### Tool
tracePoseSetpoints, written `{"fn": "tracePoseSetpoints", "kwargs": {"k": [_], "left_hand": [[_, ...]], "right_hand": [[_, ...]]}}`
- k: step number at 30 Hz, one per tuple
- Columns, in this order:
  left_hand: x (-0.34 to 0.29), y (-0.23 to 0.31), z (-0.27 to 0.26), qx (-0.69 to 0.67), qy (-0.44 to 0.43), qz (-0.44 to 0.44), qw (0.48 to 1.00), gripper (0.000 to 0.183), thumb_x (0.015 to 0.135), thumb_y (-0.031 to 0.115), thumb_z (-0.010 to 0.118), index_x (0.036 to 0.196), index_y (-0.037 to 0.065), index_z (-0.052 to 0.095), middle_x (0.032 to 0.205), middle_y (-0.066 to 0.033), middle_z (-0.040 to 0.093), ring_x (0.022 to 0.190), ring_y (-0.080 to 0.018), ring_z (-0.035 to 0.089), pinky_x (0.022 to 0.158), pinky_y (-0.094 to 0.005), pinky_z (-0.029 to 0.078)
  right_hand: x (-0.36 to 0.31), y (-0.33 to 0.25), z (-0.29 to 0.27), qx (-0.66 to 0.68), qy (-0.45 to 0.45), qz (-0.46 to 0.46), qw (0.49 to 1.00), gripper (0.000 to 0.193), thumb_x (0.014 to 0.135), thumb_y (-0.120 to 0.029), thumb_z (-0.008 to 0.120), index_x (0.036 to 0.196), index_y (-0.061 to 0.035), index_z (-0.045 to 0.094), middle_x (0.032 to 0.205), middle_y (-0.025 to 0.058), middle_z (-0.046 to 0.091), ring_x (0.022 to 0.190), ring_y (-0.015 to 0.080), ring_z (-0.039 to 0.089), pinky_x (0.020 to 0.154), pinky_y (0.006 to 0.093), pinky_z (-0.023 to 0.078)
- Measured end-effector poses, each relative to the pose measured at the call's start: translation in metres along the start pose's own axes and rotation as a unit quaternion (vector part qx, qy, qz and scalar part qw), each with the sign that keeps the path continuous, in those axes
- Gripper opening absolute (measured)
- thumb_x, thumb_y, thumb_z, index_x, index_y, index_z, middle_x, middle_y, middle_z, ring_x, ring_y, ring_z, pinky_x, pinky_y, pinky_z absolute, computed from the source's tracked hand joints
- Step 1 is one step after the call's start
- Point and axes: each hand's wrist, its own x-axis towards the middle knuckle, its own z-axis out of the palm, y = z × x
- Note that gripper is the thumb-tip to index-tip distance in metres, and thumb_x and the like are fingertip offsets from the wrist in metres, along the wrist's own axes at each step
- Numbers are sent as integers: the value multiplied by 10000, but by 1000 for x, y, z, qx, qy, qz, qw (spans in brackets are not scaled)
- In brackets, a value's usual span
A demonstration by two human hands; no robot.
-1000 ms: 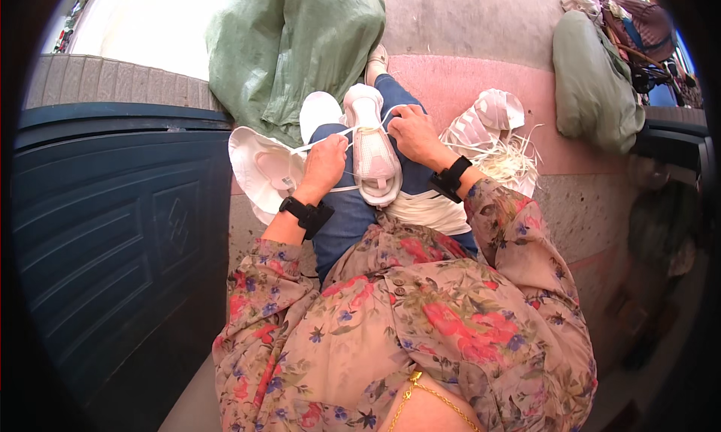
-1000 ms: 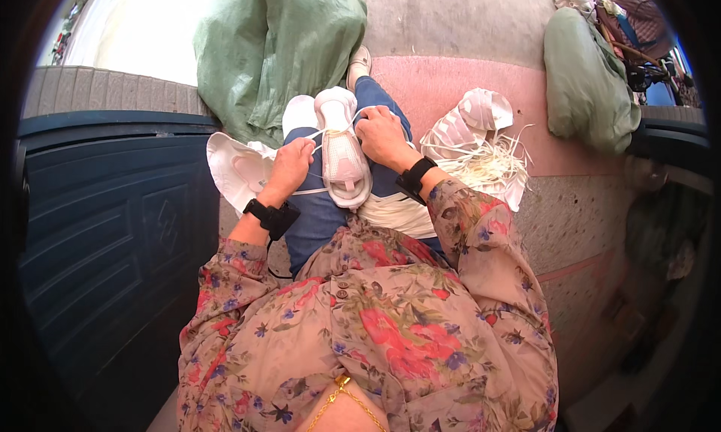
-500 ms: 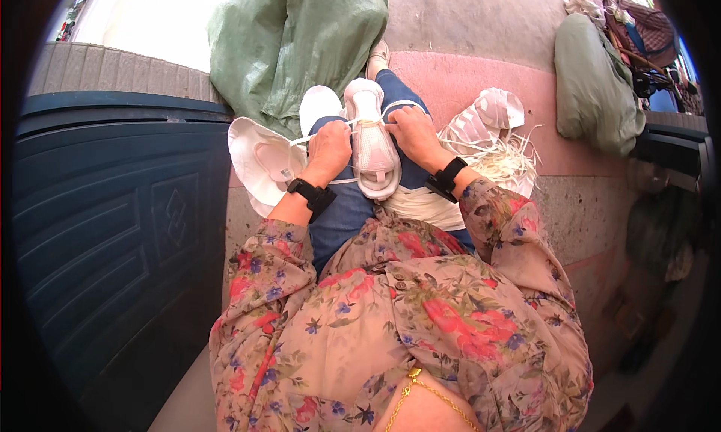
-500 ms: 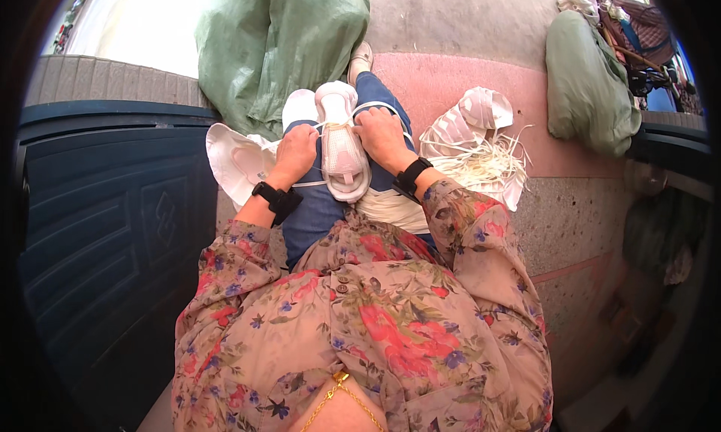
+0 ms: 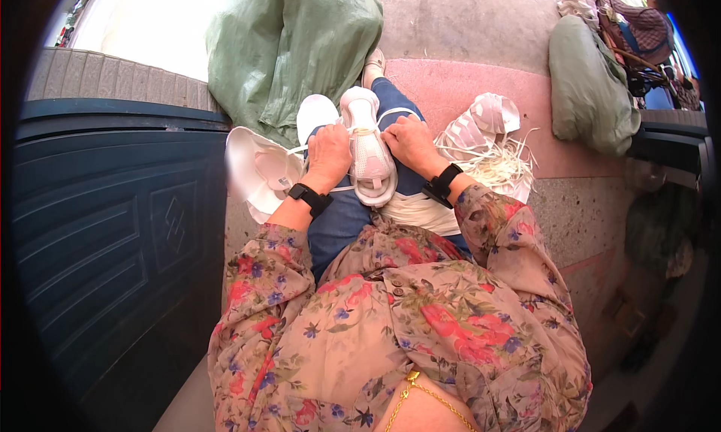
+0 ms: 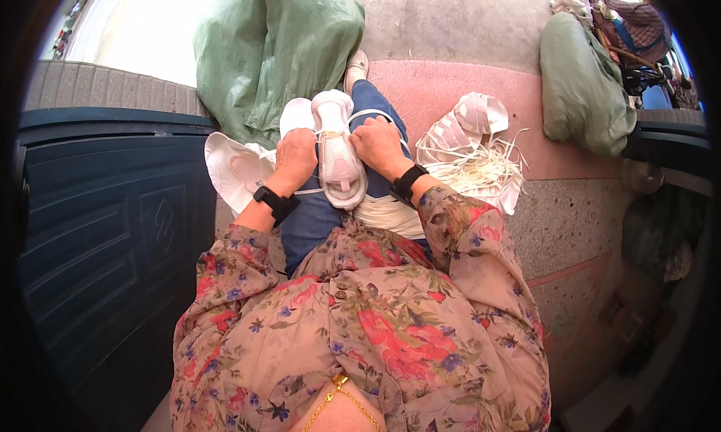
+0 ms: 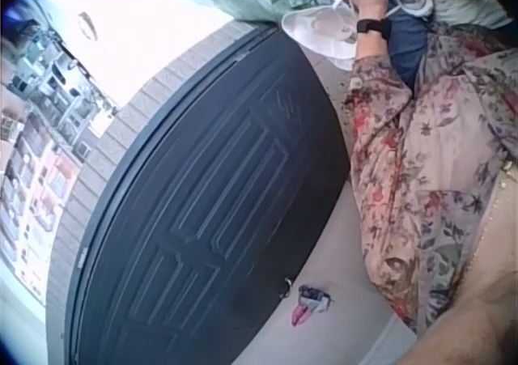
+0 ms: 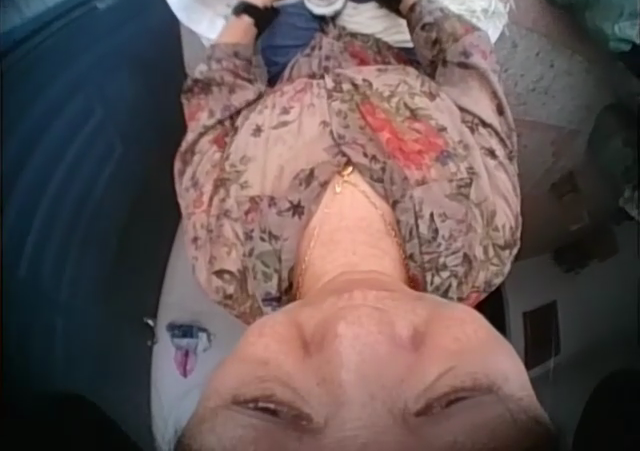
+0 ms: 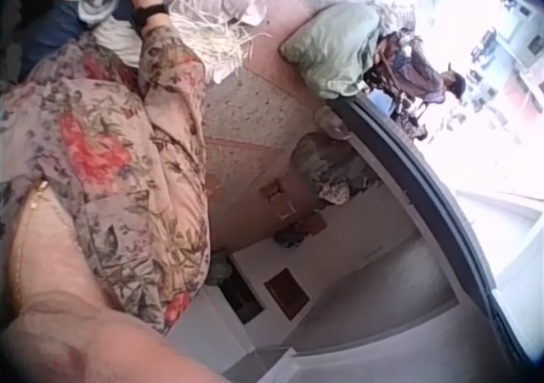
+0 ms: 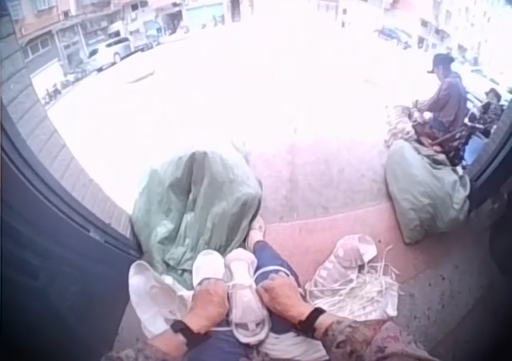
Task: The recorder is threading laces into white sneakers while sitting outdoors.
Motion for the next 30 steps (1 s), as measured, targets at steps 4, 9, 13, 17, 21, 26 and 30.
{"fn": "tracePoseSetpoints", "kwargs": {"k": [4,9,13,17,21,26,30], "left_hand": [[0,6,2,24,-5,6,1000,85,743,114,512,751,37,548,774,-130,576,788,-304,544,677,-430,406],[2,1,4,-59,26,-35,997,136,748,174,565,689,53,577,719,-90,583,775,-286,534,668,-410,400],[-12,16,-6,64,62,2,996,172,738,226,602,697,60,604,728,-57,584,801,-248,497,674,-392,374],[-21,32,-4,77,49,-9,996,194,741,244,598,693,56,598,779,-77,572,867,-237,471,679,-410,366],[-12,5,6,-166,-45,-133,976,173,743,135,529,831,40,643,829,-156,602,851,-335,502,739,-447,413],[-15,0,9,-217,-30,-96,971,180,738,140,545,861,64,653,840,-145,608,838,-335,508,744,-422,422],[2,26,-12,-70,57,28,996,131,707,179,624,783,76,653,793,-106,595,841,-290,501,707,-393,430]], "right_hand": [[-1,0,0,-3,-3,2,1000,184,751,-189,553,682,-46,645,705,113,564,750,295,521,684,393,419],[0,0,-1,-22,-31,-29,999,205,761,-208,544,698,-33,629,726,121,559,775,297,517,685,399,416],[-5,-6,-9,-85,-117,-57,988,226,775,-237,536,752,-20,596,811,142,553,823,306,512,700,417,416],[-2,2,-5,-76,-144,-71,984,203,790,-211,508,788,-21,581,844,158,547,837,314,510,714,428,418],[2,9,4,-46,-185,-64,980,165,793,-140,457,810,-24,574,848,159,539,840,324,505,717,426,415],[-7,9,7,59,-79,-39,994,163,768,-141,478,780,-34,601,819,134,535,828,311,503,695,446,411],[-13,14,11,102,-13,-26,994,140,760,-141,503,775,-34,593,804,130,545,809,312,509,690,431,413]]}}
